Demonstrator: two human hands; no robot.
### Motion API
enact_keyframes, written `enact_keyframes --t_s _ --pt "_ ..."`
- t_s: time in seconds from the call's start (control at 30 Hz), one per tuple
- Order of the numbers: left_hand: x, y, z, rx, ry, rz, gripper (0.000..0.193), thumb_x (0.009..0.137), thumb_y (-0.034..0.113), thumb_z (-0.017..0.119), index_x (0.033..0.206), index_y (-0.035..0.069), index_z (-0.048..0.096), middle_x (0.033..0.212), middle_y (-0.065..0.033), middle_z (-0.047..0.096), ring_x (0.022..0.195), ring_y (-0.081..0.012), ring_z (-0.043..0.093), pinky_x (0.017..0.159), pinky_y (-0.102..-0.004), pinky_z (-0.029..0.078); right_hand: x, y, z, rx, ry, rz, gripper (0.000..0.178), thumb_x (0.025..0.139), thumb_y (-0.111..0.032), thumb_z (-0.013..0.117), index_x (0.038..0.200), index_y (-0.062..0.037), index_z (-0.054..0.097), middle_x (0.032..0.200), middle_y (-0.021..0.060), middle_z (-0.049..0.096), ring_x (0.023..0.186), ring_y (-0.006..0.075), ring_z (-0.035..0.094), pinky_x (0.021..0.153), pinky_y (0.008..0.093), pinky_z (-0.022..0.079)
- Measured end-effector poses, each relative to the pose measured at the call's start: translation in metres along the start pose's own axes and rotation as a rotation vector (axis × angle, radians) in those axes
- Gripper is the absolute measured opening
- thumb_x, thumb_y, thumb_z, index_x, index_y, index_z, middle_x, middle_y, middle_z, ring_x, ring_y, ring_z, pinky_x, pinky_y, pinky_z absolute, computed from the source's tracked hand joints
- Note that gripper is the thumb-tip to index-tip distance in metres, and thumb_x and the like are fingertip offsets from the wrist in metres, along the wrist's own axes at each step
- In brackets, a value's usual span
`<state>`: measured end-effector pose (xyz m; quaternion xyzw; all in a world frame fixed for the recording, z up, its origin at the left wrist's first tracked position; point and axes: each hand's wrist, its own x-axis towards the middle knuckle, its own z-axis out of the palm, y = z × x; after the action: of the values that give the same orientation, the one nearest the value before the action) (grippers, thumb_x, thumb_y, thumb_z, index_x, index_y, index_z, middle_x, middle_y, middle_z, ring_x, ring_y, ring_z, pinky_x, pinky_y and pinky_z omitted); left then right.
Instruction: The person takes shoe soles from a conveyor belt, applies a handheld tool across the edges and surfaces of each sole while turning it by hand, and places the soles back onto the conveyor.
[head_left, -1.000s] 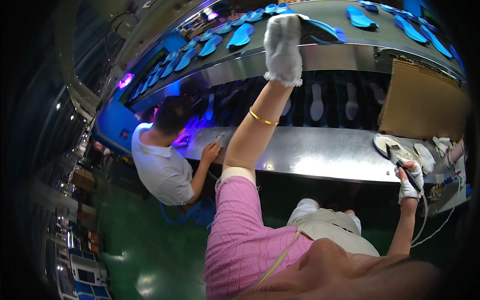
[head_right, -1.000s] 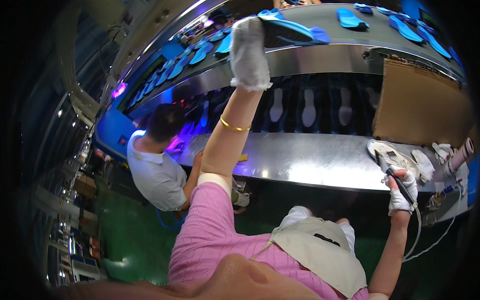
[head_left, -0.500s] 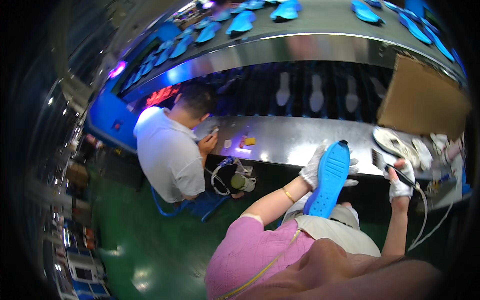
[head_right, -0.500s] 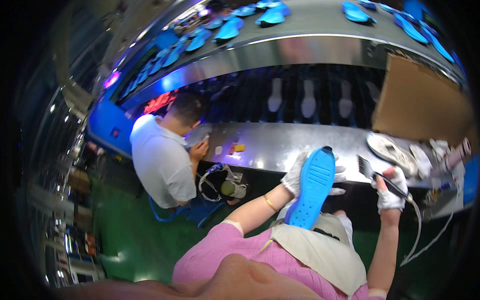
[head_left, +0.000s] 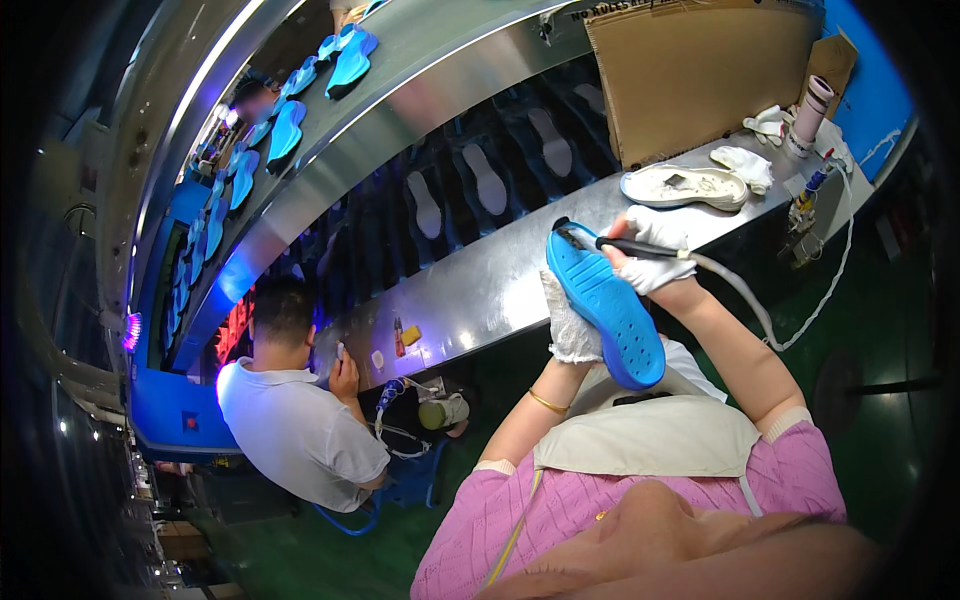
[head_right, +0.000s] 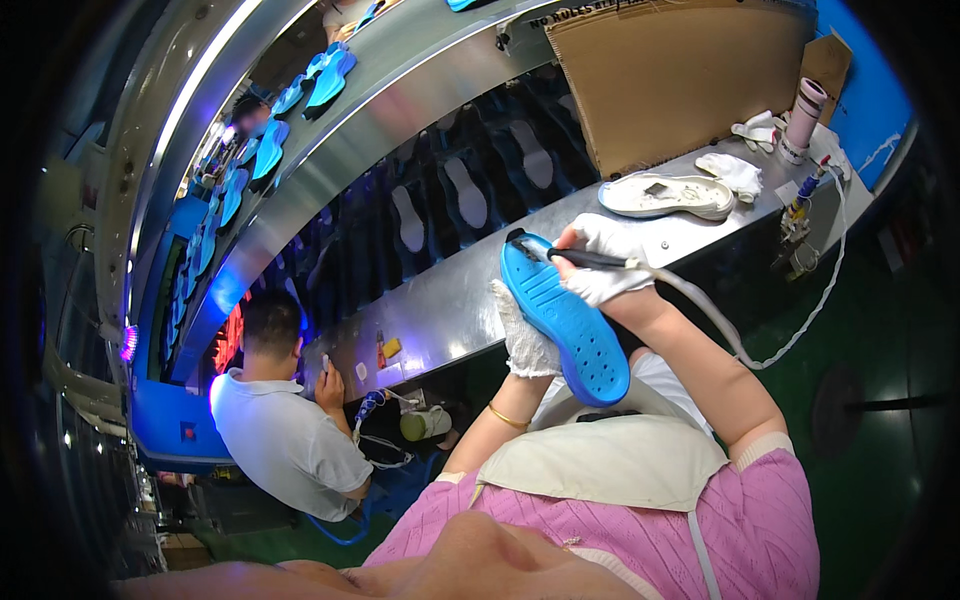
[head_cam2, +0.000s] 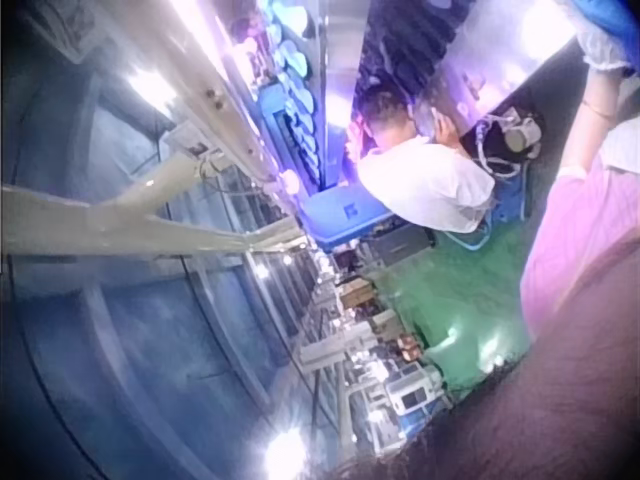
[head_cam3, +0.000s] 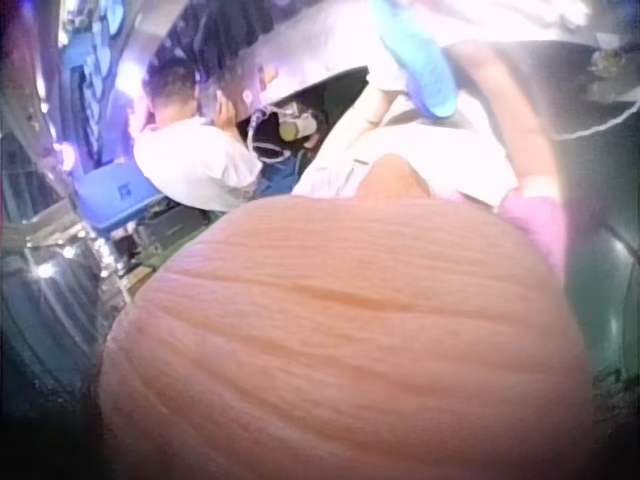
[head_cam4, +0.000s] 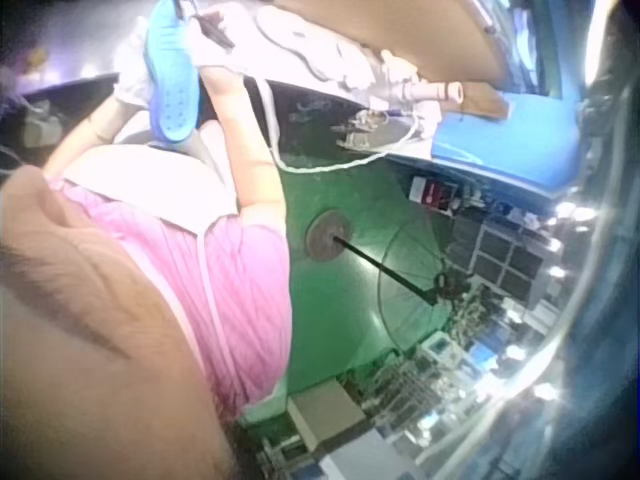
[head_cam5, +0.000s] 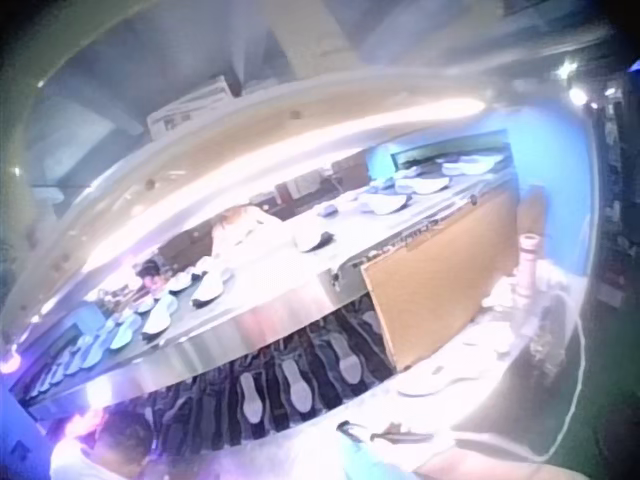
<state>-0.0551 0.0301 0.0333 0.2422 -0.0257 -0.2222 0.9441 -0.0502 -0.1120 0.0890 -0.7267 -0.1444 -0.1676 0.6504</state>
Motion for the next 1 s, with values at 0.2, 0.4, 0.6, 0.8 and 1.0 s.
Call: enact_keyframes --t_s 0.2,0.4,0.6,0.8,1.0 --pt "0.005 -0.006 -0.006 -0.4 -0.423 -0.058 0.081 0.09 0.074 0.036 0.139 0.011 0.043 0.132 -0.0118 0.053 0.119 -0.0261 0.053 0.106 -0.0412 0.043 -0.013 -0.008 0.004 0.222 -0.122 0.146 0.019 0.083 0.003 0.066 0.098 -0.0042 0.057 0.084 0.006 0.06 0.077 0.0084 0.06 0.07 0.0245 0.05" --pt "0.005 -0.003 -0.021 0.142 0.152 0.056 0.087 0.088 0.077 0.034 0.14 0.007 0.043 0.132 -0.0104 0.054 0.118 -0.0251 0.054 0.107 -0.0389 0.041 -0.026 0.003 0.004 -0.355 -0.148 -0.199 0.021 0.071 -0.005 0.071 0.09 -0.0057 0.061 0.081 0.0125 0.061 0.071 0.0287 0.06 0.066 0.0336 0.049" --pt "0.003 0.009 -0.041 -0.119 -0.016 -0.002 0.076 0.09 0.069 0.044 0.139 0.01 0.045 0.12 -0.0098 0.058 0.099 -0.0194 0.06 0.087 -0.0325 0.054 -0.03 0.019 0.01 -0.165 -0.105 -0.077 0.017 0.083 0.003 0.066 0.097 -0.0035 0.058 0.088 0.0038 0.059 0.08 0.0115 0.058 0.077 0.0262 0.048" --pt "-0.008 0.022 -0.048 -0.168 -0.039 0.038 0.088 0.085 0.073 0.05 0.141 0.006 0.042 0.124 -0.0154 0.058 0.108 -0.0281 0.059 0.097 -0.0429 0.05 -0.053 0.043 0.019 0.216 -0.394 0.052 0.02 0.084 0.005 0.065 0.097 -0.0045 0.054 0.091 0.006 0.058 0.074 0.0132 0.06 0.072 0.0251 0.049" --pt "-0.044 0.018 -0.048 -0.012 -0.197 -0.196 0.09 0.084 0.079 0.036 0.144 0.011 0.039 0.125 -0.0157 0.057 0.105 -0.0297 0.061 0.091 -0.0527 0.052 -0.055 0.064 -0.025 0.07 -0.201 0.2 0.014 0.089 -0.008 0.066 0.098 -0.0062 0.056 0.079 0.0007 0.059 0.067 0.0076 0.055 0.063 0.0205 0.042"
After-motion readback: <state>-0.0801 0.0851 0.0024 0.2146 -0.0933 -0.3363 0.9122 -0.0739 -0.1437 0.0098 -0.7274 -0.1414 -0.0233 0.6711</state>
